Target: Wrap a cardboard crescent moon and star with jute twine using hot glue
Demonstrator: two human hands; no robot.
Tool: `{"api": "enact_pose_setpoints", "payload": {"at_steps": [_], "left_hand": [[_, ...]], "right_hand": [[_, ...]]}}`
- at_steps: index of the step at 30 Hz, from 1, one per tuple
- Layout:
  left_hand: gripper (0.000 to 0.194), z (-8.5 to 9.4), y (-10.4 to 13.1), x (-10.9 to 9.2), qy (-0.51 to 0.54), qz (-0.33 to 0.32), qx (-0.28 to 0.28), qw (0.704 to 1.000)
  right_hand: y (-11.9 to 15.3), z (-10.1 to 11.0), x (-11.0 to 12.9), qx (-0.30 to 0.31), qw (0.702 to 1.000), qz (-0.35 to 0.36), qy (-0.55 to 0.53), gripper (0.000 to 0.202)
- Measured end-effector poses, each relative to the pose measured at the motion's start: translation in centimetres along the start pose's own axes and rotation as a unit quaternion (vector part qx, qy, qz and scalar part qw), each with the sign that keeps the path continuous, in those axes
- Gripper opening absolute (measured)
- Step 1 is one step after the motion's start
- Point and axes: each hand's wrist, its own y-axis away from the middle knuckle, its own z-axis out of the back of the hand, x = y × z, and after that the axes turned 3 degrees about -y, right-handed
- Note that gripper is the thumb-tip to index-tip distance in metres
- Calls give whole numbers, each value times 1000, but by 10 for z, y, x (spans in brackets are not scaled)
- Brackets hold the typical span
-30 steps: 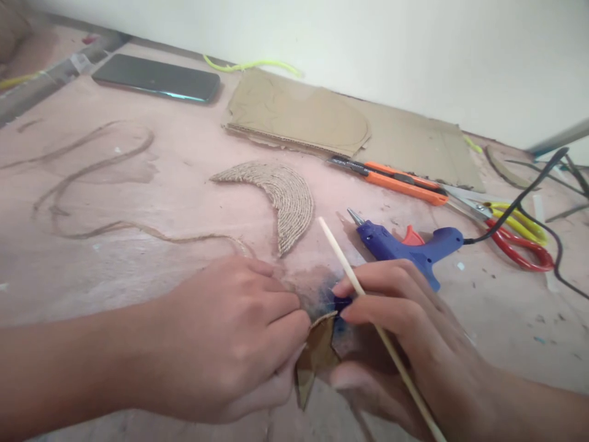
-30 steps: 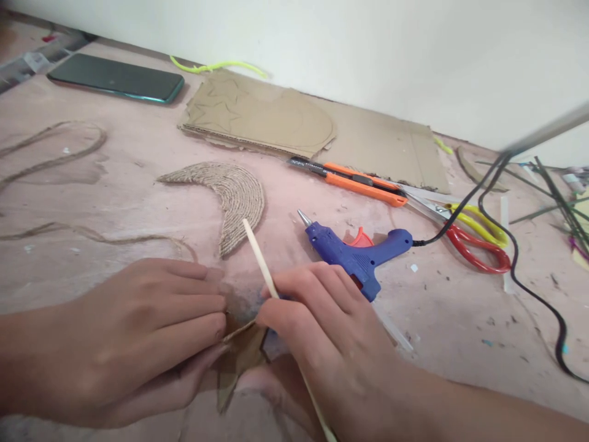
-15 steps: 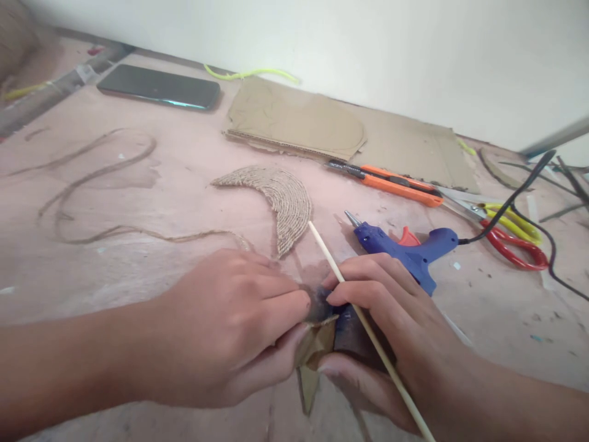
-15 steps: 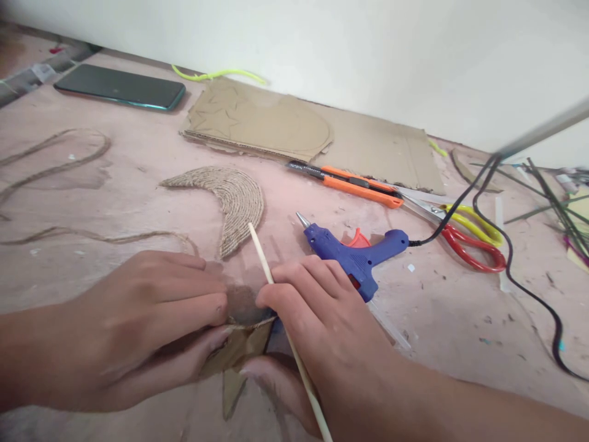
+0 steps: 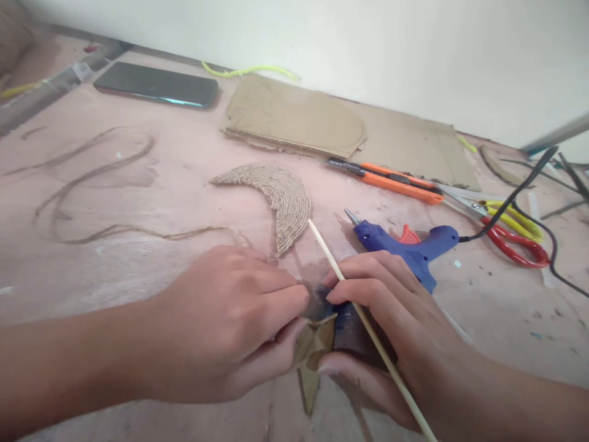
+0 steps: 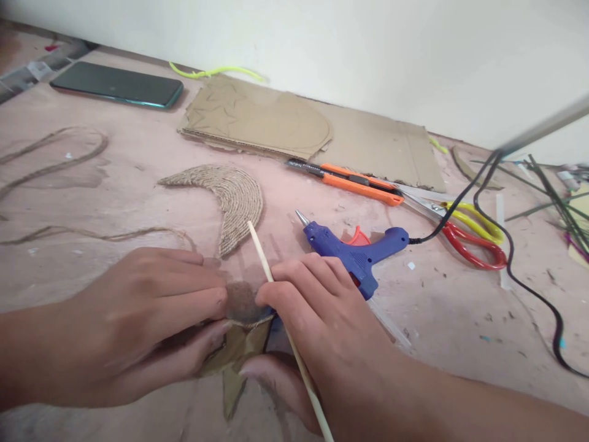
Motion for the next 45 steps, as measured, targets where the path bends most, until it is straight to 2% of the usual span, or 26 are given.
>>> {"api": "enact_pose_setpoints", "payload": {"at_steps": [4, 10, 16, 21, 29, 39, 45], "left_hand": [[25, 2, -1, -1, 16, -23, 18, 999], [21, 3, -2, -4, -9, -60, 35, 998], [24, 1, 2, -2, -15, -63, 41, 997], [19, 2, 1, -1, 3, -70, 42, 997], [15, 1, 3, 4, 20, -79, 40, 996], [19, 4, 3, -1, 31, -57, 55, 996], [20, 4, 1, 2, 22, -80, 60, 995]], "right_hand": [[0, 0, 1, 2, 1000, -4, -3, 36], [-1, 1, 0, -5, 1000, 9, 1, 31], [-1, 3, -1, -26, 997, 67, -32, 10], [2, 7, -5, -16, 996, 59, -70, 23], [8, 9, -12, 4, 991, 63, -117, 26], [3, 14, -14, 29, 987, 88, -135, 16], [4, 15, -14, 42, 986, 84, -136, 18]]}}
